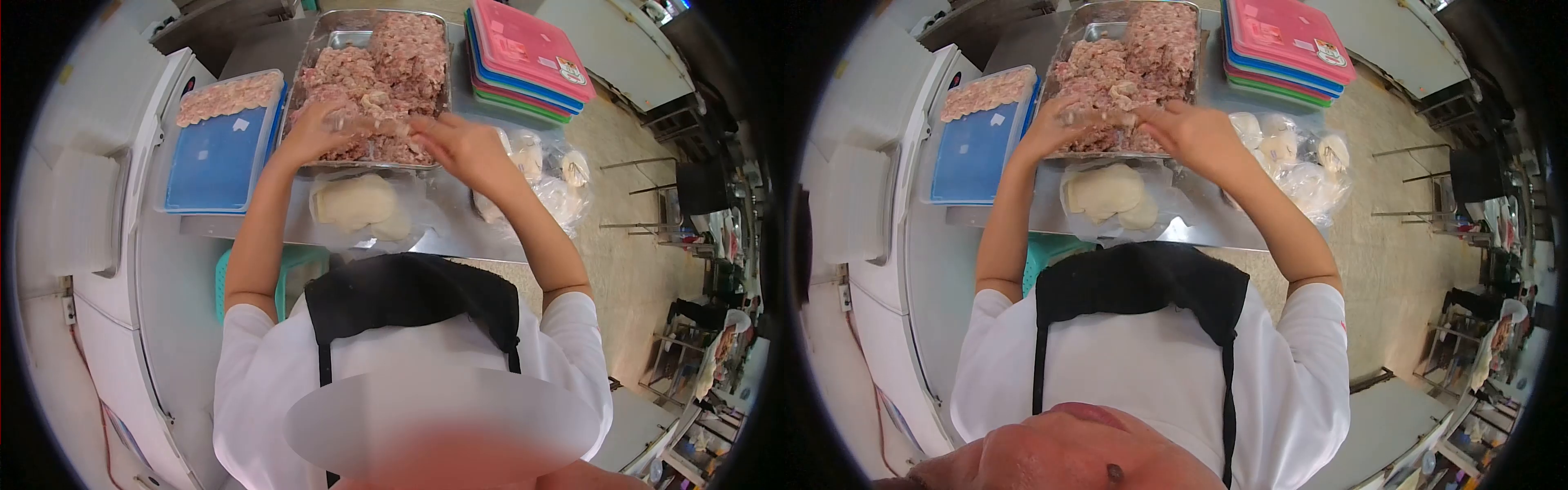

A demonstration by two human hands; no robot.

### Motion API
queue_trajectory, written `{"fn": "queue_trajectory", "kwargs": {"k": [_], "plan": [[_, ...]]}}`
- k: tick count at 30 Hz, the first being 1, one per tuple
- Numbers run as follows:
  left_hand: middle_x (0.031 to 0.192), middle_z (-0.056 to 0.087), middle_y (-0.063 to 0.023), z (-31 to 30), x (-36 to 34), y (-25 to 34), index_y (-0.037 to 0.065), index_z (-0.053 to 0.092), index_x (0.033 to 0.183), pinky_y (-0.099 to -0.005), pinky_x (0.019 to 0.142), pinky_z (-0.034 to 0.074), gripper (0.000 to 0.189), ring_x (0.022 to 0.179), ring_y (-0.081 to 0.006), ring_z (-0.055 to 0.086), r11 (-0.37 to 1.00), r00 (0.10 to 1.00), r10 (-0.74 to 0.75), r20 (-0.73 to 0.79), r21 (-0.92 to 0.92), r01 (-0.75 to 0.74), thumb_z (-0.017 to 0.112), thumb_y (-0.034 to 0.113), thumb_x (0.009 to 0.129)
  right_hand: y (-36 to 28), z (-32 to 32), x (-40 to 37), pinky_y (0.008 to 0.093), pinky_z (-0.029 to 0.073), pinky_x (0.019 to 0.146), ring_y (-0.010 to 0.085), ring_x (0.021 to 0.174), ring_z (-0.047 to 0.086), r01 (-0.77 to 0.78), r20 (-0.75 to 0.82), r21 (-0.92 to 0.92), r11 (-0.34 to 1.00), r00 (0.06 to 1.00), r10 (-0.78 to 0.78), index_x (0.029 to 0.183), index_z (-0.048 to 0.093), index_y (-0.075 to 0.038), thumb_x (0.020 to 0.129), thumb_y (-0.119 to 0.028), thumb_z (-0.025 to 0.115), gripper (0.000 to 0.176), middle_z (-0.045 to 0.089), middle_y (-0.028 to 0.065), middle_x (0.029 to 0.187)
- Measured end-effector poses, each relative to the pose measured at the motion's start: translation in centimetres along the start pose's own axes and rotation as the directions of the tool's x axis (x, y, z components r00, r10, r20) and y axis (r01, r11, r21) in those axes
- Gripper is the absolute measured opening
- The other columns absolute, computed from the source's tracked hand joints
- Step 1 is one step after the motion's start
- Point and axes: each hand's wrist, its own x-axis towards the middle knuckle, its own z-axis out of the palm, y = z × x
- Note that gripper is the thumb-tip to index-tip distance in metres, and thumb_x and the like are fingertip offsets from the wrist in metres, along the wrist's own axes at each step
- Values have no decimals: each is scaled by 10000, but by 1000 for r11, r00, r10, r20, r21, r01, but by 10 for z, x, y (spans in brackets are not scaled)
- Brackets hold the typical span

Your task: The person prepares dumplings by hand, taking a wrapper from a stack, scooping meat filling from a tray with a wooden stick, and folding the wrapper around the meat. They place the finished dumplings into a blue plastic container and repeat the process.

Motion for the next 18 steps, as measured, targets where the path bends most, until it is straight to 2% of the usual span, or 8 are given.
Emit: {"fn": "queue_trajectory", "kwargs": {"k": [1, 4, 7, 10, 13, 16, 17, 18], "plan": [[1137, 622, -172, -4, -1, -4, 19, 573, 1183, -356, 944, 437, 551, 1065, -263, 585, 998, 999, 47, -24, -43, -48, 773, 236, 718, -8, 5, 2, 424, 514, 660, 332, 763, 629, 13, -1, -4, 1000, 1000, -13, 1085, 657, -154, 897, -274, 585, 234, 640, 99, 854], [1122, 635, -101, -31, -8, 21, 11, 538, 1264, -314, 916, 447, 639, 1039, -173, 567, 969, 992, -74, 104, -229, 96, 800, 208, 716, -11, -8, 19, 428, 506, 659, 336, 761, 628, 24, -60, -11, 1000, 998, -25, 1113, 639, -146, 898, -273, 583, 256, 635, 121, 842], [1064, 633, -77, -56, -24, 22, -3, 557, 1202, -295, 871, 464, 559, 962, -150, 570, 991, 1000, 6, 30, -132, -2, 795, 163, 724, -38, -19, 32, 439, 498, 672, 348, 788, 630, 5, -26, 134, 991, 1000, -1, 1126, 627, -127, 907, -272, 571, 269, 650, 150, 871], [1007, 625, -49, -85, -34, 11, 4, 573, 1135, -277, 814, 476, 463, 885, -127, 571, 991, 994, 39, 104, -133, -25, 781, 124, 739, -67, 27, 43, 447, 492, 693, 361, 833, 627, 72, -9, 209, 975, 997, -72, 1120, 628, -106, 911, -277, 567, 276, 656, 173, 886], [942, 669, -33, -106, -45, -9, 30, 592, 1105, -266, 818, 459, 450, 845, -141, 591, 957, 958, -224, 180, -147, 251, 793, 164, 725, -79, 44, 58, 431, 498, 736, 367, 878, 624, 17, 15, 233, 972, 1000, -21, 1078, 654, -77, 909, -287, 573, 281, 665, 179, 933], [940, 672, -32, -131, -57, -49, 32, 598, 1084, -273, 783, 469, 442, 827, -147, 597, 950, 961, -160, 224, -230, 212, 797, 206, 730, -85, 56, 58, 395, 500, 769, 348, 902, 633, -75, -3, 251, 965, 997, 78, 1088, 655, -58, 902, -266, 591, 287, 667, 177, 985], [949, 670, -43, -141, -59, -59, 33, 599, 1084, -279, 784, 472, 446, 840, -152, 601, 971, 974, -133, 182, -171, 165, 795, 218, 729, -85, 59, 56, 381, 501, 780, 339, 909, 637, -110, -12, 260, 959, 993, 117, 1094, 654, -52, 899, -256, 599, 288, 667, 176, 1001], [958, 669, -54, -151, -61, -69, 33, 599, 1084, -286, 785, 474, 449, 854, -156, 605, 987, 985, -102, 142, -109, 118, 792, 229, 729, -84, 63, 51, 359, 496, 774, 289, 897, 637, -169, -12, 327, 930, 983, 183, 1120, 643, -39, 904, -242, 608, 299, 673, 156, 998]]}}
